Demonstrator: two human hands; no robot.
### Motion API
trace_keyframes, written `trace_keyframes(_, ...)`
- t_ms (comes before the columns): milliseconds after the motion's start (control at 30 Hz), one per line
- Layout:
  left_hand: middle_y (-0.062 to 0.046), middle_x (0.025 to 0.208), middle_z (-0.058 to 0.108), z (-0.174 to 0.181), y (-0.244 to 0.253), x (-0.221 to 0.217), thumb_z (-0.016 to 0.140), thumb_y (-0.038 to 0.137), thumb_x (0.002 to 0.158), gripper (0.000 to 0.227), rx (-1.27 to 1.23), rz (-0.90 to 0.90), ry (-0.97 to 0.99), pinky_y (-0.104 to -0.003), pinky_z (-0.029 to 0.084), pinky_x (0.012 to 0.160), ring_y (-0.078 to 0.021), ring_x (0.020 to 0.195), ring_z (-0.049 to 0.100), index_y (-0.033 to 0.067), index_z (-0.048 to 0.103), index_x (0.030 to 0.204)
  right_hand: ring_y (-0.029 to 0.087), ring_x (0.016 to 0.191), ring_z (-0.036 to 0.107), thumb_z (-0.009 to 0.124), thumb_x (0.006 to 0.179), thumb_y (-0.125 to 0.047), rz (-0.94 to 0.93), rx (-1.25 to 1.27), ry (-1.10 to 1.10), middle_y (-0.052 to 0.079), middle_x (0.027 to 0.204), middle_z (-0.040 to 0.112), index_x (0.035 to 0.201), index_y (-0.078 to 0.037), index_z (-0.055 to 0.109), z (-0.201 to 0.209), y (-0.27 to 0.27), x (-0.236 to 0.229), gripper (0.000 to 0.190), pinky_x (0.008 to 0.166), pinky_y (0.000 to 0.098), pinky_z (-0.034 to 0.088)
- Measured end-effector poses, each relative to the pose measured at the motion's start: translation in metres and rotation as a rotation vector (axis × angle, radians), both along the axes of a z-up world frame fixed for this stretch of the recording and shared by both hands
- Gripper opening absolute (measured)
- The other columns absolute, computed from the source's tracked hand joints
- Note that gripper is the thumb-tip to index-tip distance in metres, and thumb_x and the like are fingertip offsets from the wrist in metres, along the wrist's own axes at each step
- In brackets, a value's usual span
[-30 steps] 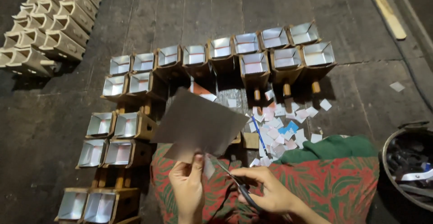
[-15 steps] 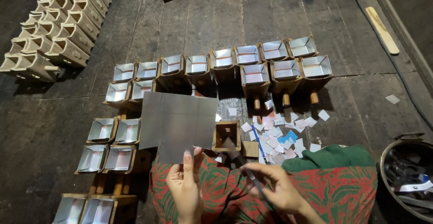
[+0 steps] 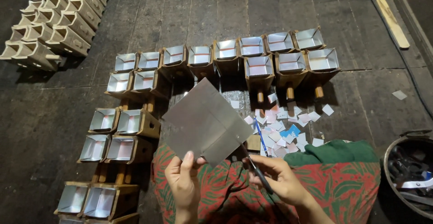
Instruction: The person cuts several thin metal sheets with scissors, marking them with a pen and then cutting along the lines.
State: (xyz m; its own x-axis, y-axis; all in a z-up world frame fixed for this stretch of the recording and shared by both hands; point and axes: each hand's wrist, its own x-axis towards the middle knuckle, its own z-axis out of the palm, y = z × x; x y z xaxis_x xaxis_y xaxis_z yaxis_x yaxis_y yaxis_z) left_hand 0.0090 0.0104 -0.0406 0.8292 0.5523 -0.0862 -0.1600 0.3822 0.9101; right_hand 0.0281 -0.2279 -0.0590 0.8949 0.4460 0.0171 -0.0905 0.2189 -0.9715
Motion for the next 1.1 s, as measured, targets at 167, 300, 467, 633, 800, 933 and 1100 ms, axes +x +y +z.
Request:
trace_keyframes(167, -0.013, 0.093, 0.074, 0.0, -0.009, -0.007, 0.064, 0.019, 0.094, 0.028, -0.034, -0.064, 0.164, -0.039, 0.057, 0.081, -0.0257, 0.091, 0.07, -0.0044, 0.072, 0.107, 0.018, 0.077, 0.071, 0.073, 0.089, -0.004, 0.073, -0.005, -0.084, 0.012, 0.086, 0.075, 0.135, -0.002, 0.065, -0.002, 0.007, -0.006, 0.047, 0.071, 0.0302, 0.061)
trace_keyframes(300, -0.016, 0.127, 0.078, 0.051, -0.023, -0.002, 0.074, 0.02, 0.08, 0.049, 0.078, -0.146, 0.625, -0.027, 0.054, 0.109, -0.0193, 0.121, 0.073, -0.0095, 0.075, 0.119, 0.016, 0.075, 0.074, 0.076, 0.088, -0.007, 0.097, -0.075, -0.1, 0.007, 0.083, 0.078, 0.131, -0.006, 0.07, 0.007, 0.012, -0.009, 0.044, 0.068, 0.0286, 0.059)
trace_keyframes(467, -0.02, 0.118, 0.08, 0.059, -0.018, -0.002, 0.077, 0.017, 0.079, 0.044, 0.066, -0.179, 0.663, -0.029, 0.06, 0.102, -0.0213, 0.114, 0.076, -0.0097, 0.078, 0.114, 0.02, 0.07, 0.064, 0.071, 0.093, -0.017, 0.191, 0.1, -0.018, 0.012, 0.08, 0.069, 0.127, 0.003, 0.067, 0.021, 0.017, -0.011, 0.039, 0.062, 0.0313, 0.055)
trace_keyframes(633, -0.023, 0.114, 0.082, 0.056, -0.011, -0.009, 0.076, 0.014, 0.08, 0.04, 0.081, -0.239, 0.595, -0.028, 0.064, 0.076, -0.0295, 0.076, 0.083, -0.0141, 0.08, 0.109, 0.021, 0.075, 0.067, 0.074, 0.09, -0.029, 0.24, 0.177, 0.064, 0.014, 0.083, 0.068, 0.121, 0.007, 0.067, 0.019, 0.016, -0.014, 0.048, 0.064, 0.0302, 0.055)
trace_keyframes(800, -0.023, 0.114, 0.082, 0.049, -0.011, -0.009, 0.077, 0.014, 0.08, 0.038, 0.071, -0.209, 0.553, -0.03, 0.065, 0.074, -0.0309, 0.073, 0.082, -0.014, 0.08, 0.106, 0.021, 0.08, 0.07, 0.072, 0.094, -0.022, 0.2, 0.126, -0.023, 0.014, 0.092, 0.07, 0.125, 0.002, 0.066, 0.014, 0.017, -0.017, 0.04, 0.071, 0.0335, 0.058)
trace_keyframes(933, -0.021, 0.115, 0.082, 0.049, -0.012, -0.007, 0.076, 0.013, 0.081, 0.038, 0.052, -0.195, 0.561, -0.031, 0.064, 0.072, -0.032, 0.073, 0.082, -0.0148, 0.08, 0.106, 0.023, 0.079, 0.068, 0.071, 0.095, -0.017, 0.192, 0.164, -0.028, 0.016, 0.089, 0.07, 0.128, 0.002, 0.064, 0.01, 0.02, -0.018, 0.039, 0.072, 0.0352, 0.057)
trace_keyframes(1100, -0.022, 0.118, 0.081, 0.049, -0.011, -0.007, 0.078, 0.015, 0.079, 0.038, 0.053, -0.186, 0.57, -0.029, 0.064, 0.071, -0.0324, 0.072, 0.082, -0.0135, 0.081, 0.104, 0.019, 0.073, 0.065, 0.072, 0.092, -0.018, 0.198, 0.071, -0.05, 0.01, 0.084, 0.07, 0.121, 0.003, 0.066, 0.017, 0.022, -0.016, 0.037, 0.067, 0.0325, 0.055)
